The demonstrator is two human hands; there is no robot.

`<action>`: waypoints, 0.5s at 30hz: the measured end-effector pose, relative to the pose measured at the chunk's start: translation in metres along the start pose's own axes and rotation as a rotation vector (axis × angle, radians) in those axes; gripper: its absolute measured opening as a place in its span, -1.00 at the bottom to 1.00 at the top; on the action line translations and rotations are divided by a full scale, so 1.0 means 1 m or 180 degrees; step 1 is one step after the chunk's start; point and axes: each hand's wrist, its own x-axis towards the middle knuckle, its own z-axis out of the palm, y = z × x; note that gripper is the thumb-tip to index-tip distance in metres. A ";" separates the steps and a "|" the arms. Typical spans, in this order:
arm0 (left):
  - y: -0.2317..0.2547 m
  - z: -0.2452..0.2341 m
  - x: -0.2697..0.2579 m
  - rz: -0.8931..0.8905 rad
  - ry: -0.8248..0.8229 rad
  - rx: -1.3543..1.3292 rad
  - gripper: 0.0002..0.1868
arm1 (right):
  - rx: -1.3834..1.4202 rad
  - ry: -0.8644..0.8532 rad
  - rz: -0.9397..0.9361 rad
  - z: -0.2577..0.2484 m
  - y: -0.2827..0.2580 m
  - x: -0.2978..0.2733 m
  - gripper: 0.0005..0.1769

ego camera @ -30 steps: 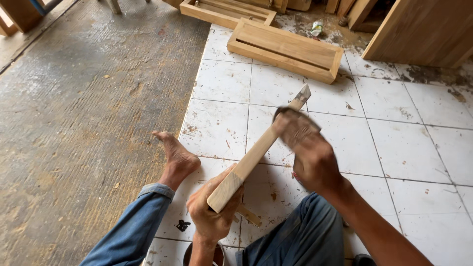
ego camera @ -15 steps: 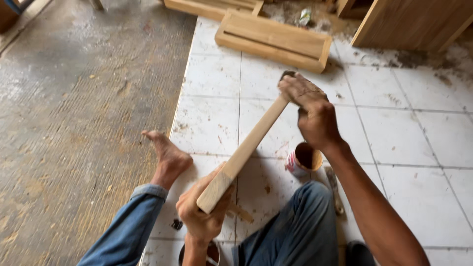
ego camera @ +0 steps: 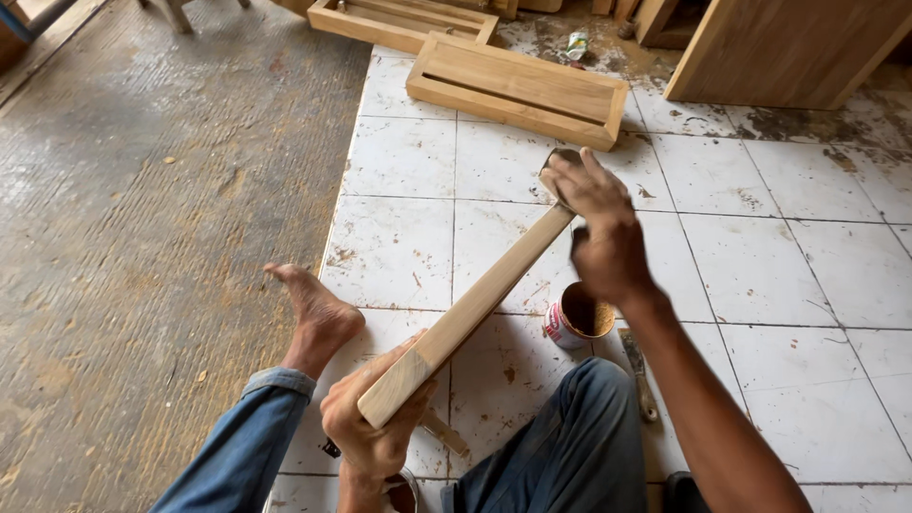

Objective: The person sits on the floor and sands a rectangular wooden frame using a sanding block. They work on the edges and the flat surfaces of the frame, turning it over to sand different sides.

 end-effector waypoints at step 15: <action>-0.011 -0.009 0.008 -0.0026 -0.0049 0.0054 -0.54 | 0.0868 -0.0434 -0.0290 -0.029 -0.042 -0.004 0.00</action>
